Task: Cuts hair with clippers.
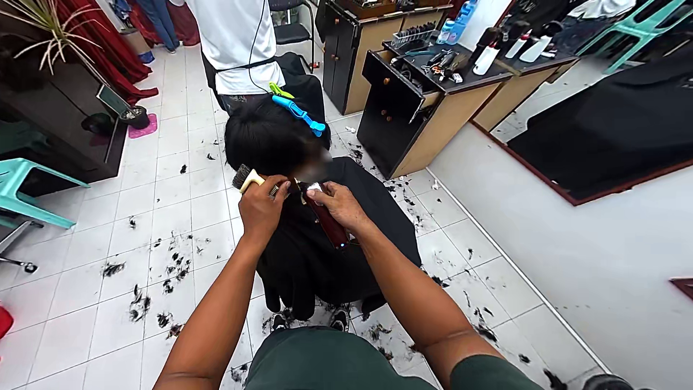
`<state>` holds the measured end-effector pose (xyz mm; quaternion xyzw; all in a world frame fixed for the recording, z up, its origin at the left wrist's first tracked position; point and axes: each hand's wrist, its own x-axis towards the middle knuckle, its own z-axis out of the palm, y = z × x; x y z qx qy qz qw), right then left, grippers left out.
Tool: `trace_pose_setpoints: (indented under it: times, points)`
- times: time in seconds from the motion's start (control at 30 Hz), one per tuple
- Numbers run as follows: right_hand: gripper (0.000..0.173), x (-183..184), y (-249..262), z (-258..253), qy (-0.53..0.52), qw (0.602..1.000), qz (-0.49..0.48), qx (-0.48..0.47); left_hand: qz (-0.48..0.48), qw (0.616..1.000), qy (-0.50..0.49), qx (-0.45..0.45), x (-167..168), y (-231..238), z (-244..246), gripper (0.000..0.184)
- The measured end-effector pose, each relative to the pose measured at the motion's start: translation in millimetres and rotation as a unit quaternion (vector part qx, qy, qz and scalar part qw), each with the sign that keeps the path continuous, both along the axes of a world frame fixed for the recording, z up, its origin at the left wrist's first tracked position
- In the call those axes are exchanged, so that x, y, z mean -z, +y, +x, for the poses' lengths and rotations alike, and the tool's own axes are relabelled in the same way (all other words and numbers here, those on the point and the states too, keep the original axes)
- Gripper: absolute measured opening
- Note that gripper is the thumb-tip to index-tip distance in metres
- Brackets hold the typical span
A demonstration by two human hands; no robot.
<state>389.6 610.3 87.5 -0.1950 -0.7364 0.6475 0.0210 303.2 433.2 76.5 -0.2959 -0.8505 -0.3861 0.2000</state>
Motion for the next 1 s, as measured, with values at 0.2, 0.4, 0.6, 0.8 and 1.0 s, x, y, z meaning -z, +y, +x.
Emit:
trace_pose_setpoints:
  times: [0.2, 0.4, 0.6, 0.8, 1.0]
  points:
    - [0.042, 3, -9, -12, 0.008, 1.0, 0.03, -0.004, 0.045, 0.997, -0.069, 0.011, -2, -8, -3, 0.017]
    - [0.043, 3, -15, -11, 0.022, 1.0, 0.007, -0.002, 0.054, 0.995, -0.085, 0.009, 0, -12, -6, 0.016]
    - [0.042, 4, -20, -12, 0.056, 0.998, 0.013, -0.006, 0.058, 0.995, -0.086, 0.005, 1, -11, -8, 0.015]
    - [0.043, 8, -22, -13, 0.051, 0.999, -0.012, 0.0, 0.063, 0.993, -0.095, -0.002, 5, -12, -12, 0.015]
    - [0.04, 10, -40, -1, 0.044, 0.972, -0.229, -0.042, 0.071, 0.993, -0.094, 0.001, 6, -15, -13, 0.014]
